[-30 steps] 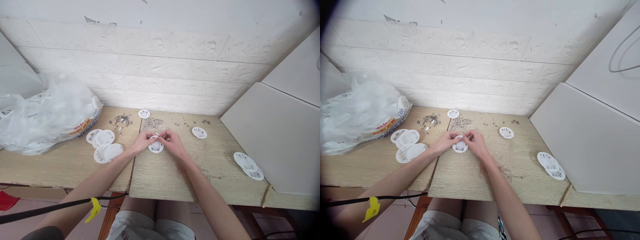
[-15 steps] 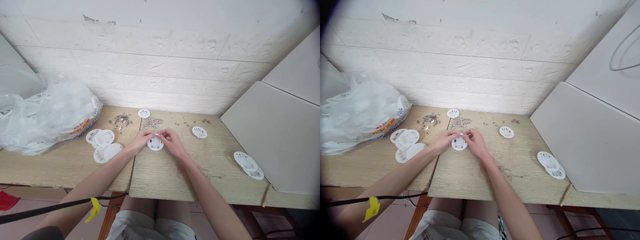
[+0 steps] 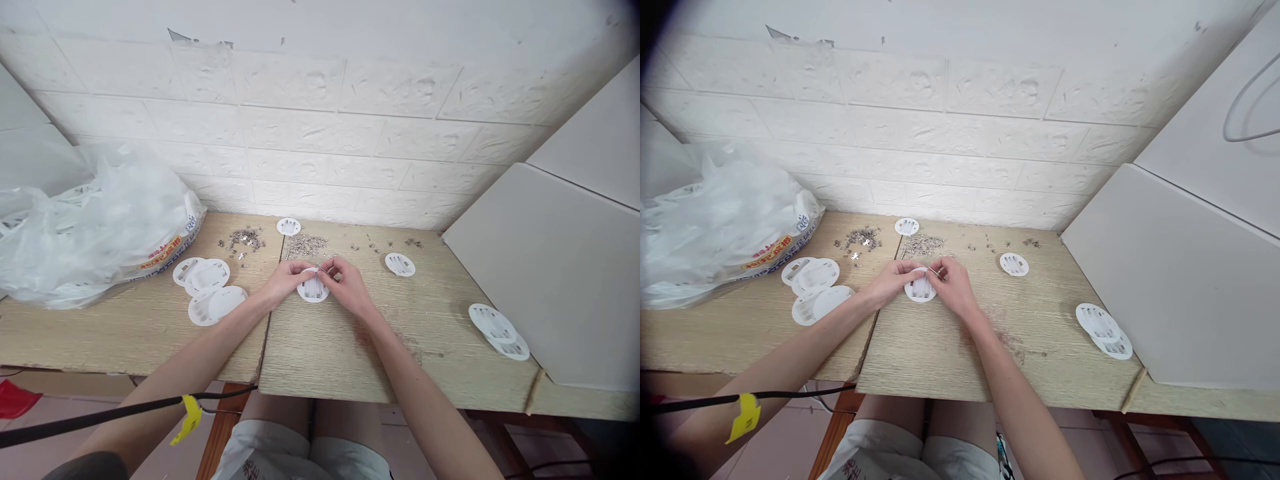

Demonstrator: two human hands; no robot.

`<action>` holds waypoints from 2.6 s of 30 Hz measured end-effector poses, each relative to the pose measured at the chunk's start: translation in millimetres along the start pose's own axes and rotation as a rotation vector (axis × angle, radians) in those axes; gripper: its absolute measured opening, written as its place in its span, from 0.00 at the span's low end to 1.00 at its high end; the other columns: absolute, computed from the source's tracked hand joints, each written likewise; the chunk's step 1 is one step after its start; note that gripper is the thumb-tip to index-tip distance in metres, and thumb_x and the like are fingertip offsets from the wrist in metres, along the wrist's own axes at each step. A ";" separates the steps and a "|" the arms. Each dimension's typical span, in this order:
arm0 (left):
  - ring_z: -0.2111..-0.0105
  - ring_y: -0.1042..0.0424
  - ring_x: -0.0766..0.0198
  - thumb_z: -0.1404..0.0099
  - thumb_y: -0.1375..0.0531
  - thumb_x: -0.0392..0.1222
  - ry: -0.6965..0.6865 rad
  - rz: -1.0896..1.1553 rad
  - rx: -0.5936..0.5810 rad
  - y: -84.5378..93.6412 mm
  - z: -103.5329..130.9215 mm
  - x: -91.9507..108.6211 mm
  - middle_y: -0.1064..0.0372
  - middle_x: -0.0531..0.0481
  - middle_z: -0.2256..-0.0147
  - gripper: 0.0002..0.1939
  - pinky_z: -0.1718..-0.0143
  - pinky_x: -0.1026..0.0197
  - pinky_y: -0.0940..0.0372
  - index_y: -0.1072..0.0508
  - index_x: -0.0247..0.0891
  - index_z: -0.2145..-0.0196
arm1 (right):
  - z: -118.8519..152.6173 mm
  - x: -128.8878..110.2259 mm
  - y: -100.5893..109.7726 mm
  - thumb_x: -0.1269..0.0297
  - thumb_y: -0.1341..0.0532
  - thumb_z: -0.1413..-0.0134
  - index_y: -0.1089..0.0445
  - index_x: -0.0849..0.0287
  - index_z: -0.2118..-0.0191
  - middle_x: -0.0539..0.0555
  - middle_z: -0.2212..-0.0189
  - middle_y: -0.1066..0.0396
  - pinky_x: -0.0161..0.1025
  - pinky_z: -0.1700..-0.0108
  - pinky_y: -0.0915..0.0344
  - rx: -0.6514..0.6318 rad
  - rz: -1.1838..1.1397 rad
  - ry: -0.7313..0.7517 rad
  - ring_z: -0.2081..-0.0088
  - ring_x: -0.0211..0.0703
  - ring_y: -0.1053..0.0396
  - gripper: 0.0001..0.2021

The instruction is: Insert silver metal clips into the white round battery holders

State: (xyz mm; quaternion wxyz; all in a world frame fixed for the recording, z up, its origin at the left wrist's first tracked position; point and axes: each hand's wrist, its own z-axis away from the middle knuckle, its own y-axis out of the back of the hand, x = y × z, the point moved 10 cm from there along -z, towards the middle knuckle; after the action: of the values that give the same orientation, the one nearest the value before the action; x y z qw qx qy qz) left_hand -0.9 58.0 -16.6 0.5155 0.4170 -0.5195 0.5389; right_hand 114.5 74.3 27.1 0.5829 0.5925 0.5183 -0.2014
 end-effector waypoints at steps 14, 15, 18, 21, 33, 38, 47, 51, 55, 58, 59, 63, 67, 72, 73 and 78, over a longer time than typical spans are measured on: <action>0.71 0.30 0.65 0.51 0.33 0.45 0.044 0.049 0.030 0.8 0.3 -3.3 0.26 0.47 0.70 0.14 0.67 0.62 0.36 0.23 0.33 0.68 | -0.1 -3.8 1.4 0.62 0.43 0.47 0.34 0.58 0.69 0.51 0.71 0.31 0.37 0.68 0.41 0.022 0.144 0.079 0.71 0.39 0.36 0.05; 0.70 0.30 0.65 0.51 0.33 0.45 0.051 0.060 0.029 0.9 0.2 -4.4 0.26 0.47 0.70 0.14 0.66 0.62 0.35 0.23 0.33 0.68 | 0.6 -6.8 1.6 0.63 0.43 0.47 0.34 0.57 0.68 0.51 0.70 0.31 0.37 0.67 0.41 0.027 0.174 0.108 0.69 0.39 0.36 0.05; 0.68 0.29 0.63 0.51 0.33 0.46 0.050 0.063 0.027 1.7 -0.7 -6.1 0.25 0.46 0.68 0.15 0.65 0.60 0.34 0.23 0.33 0.67 | 1.8 -10.8 0.4 0.64 0.45 0.45 0.34 0.57 0.67 0.52 0.68 0.32 0.37 0.66 0.42 0.022 0.206 0.153 0.68 0.40 0.36 0.05; 0.68 0.29 0.62 0.50 0.34 0.46 0.041 0.058 0.019 1.5 -1.7 -6.2 0.26 0.45 0.69 0.14 0.65 0.60 0.34 0.23 0.33 0.68 | 0.5 -7.5 0.5 0.63 0.45 0.45 0.35 0.57 0.68 0.52 0.68 0.34 0.37 0.66 0.41 0.022 0.172 0.126 0.67 0.40 0.36 0.05; 0.69 0.30 0.64 0.50 0.34 0.43 0.047 0.092 0.037 -0.3 1.5 -2.3 0.26 0.47 0.70 0.11 0.66 0.62 0.37 0.23 0.33 0.69 | -1.8 17.2 -2.6 0.57 0.39 0.54 0.33 0.59 0.71 0.51 0.74 0.32 0.35 0.72 0.40 0.006 -0.182 -0.137 0.73 0.38 0.37 0.10; 0.72 0.31 0.65 0.49 0.34 0.45 -0.002 -0.032 0.024 -2.1 2.0 2.8 0.26 0.48 0.71 0.13 0.68 0.63 0.39 0.23 0.33 0.68 | 5.4 34.5 -17.2 0.57 0.35 0.63 0.36 0.59 0.73 0.47 0.79 0.37 0.31 0.82 0.53 -0.038 -0.506 -0.388 0.81 0.31 0.45 0.13; 0.70 0.31 0.65 0.49 0.35 0.47 -0.058 -0.125 -0.010 -4.8 2.5 5.7 0.26 0.48 0.69 0.15 0.68 0.63 0.38 0.24 0.34 0.67 | 9.6 34.9 -27.0 0.63 0.34 0.66 0.39 0.60 0.76 0.45 0.80 0.41 0.29 0.84 0.61 -0.096 -0.665 -0.467 0.82 0.27 0.50 0.13; 0.71 0.31 0.65 0.49 0.35 0.47 -0.060 -0.136 -0.010 -5.0 2.3 5.4 0.26 0.48 0.70 0.14 0.69 0.64 0.38 0.24 0.34 0.67 | 10.5 32.0 -27.8 0.65 0.34 0.67 0.39 0.60 0.74 0.45 0.79 0.41 0.29 0.84 0.62 -0.115 -0.685 -0.467 0.81 0.27 0.50 0.13; 0.72 0.31 0.65 0.49 0.35 0.46 -0.076 -0.168 -0.002 -5.2 3.3 7.4 0.26 0.49 0.70 0.14 0.70 0.64 0.39 0.23 0.34 0.68 | 10.4 32.2 -26.5 0.66 0.34 0.67 0.39 0.59 0.74 0.44 0.80 0.42 0.29 0.84 0.62 -0.096 -0.664 -0.470 0.82 0.27 0.49 0.13; 0.72 0.32 0.66 0.48 0.36 0.46 -0.101 -0.219 0.005 -5.7 4.0 10.6 0.27 0.50 0.71 0.12 0.71 0.64 0.39 0.23 0.34 0.69 | 10.2 32.0 -25.5 0.66 0.35 0.66 0.39 0.59 0.73 0.43 0.82 0.43 0.29 0.84 0.62 -0.087 -0.624 -0.465 0.83 0.27 0.51 0.12; 0.73 0.32 0.66 0.48 0.36 0.46 -0.109 -0.233 0.007 -5.9 4.1 11.7 0.27 0.50 0.71 0.12 0.71 0.64 0.39 0.24 0.34 0.70 | 10.1 31.3 -25.6 0.66 0.35 0.66 0.39 0.59 0.73 0.43 0.82 0.44 0.29 0.84 0.62 -0.091 -0.617 -0.461 0.83 0.27 0.52 0.12; 0.74 0.33 0.67 0.47 0.37 0.46 -0.111 -0.259 0.015 -6.0 4.1 12.8 0.28 0.51 0.73 0.11 0.72 0.64 0.40 0.24 0.34 0.71 | 9.0 27.7 -24.5 0.66 0.35 0.66 0.40 0.59 0.73 0.43 0.81 0.44 0.29 0.83 0.60 -0.096 -0.604 -0.425 0.82 0.27 0.51 0.12; 0.75 0.33 0.66 0.48 0.37 0.45 -0.108 -0.251 0.028 -4.5 4.1 11.8 0.28 0.51 0.74 0.10 0.72 0.64 0.39 0.24 0.35 0.72 | 7.7 24.5 -22.8 0.66 0.37 0.65 0.41 0.59 0.74 0.43 0.81 0.44 0.29 0.82 0.57 -0.107 -0.562 -0.375 0.81 0.28 0.50 0.11; 0.74 0.32 0.65 0.49 0.35 0.44 -0.091 -0.220 0.031 -4.0 3.8 10.4 0.27 0.50 0.74 0.09 0.71 0.63 0.39 0.23 0.35 0.72 | 6.3 18.6 -20.9 0.66 0.37 0.62 0.41 0.58 0.73 0.43 0.80 0.44 0.29 0.81 0.56 -0.112 -0.529 -0.303 0.81 0.28 0.50 0.11; 0.73 0.32 0.65 0.49 0.35 0.43 -0.084 -0.192 0.034 -3.4 3.6 10.3 0.27 0.50 0.73 0.09 0.70 0.63 0.38 0.23 0.34 0.72 | 6.4 19.2 -20.3 0.66 0.37 0.62 0.41 0.58 0.73 0.43 0.80 0.43 0.29 0.81 0.56 -0.104 -0.539 -0.313 0.81 0.28 0.50 0.11; 0.65 0.28 0.62 0.50 0.33 0.39 -0.025 0.156 -0.077 -11.3 3.8 10.2 0.25 0.45 0.64 0.19 0.60 0.59 0.35 0.25 0.35 0.59 | 6.0 26.6 -12.6 0.64 0.34 0.63 0.40 0.59 0.73 0.44 0.80 0.43 0.29 0.82 0.61 -0.035 -0.702 -0.395 0.80 0.28 0.50 0.13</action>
State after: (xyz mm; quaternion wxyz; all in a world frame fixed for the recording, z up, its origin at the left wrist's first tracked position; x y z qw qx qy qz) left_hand 8.7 54.7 -4.6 0.4809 0.3619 -0.5772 0.5520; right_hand 116.2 76.2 -2.8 0.5772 0.3192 0.5704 -0.4894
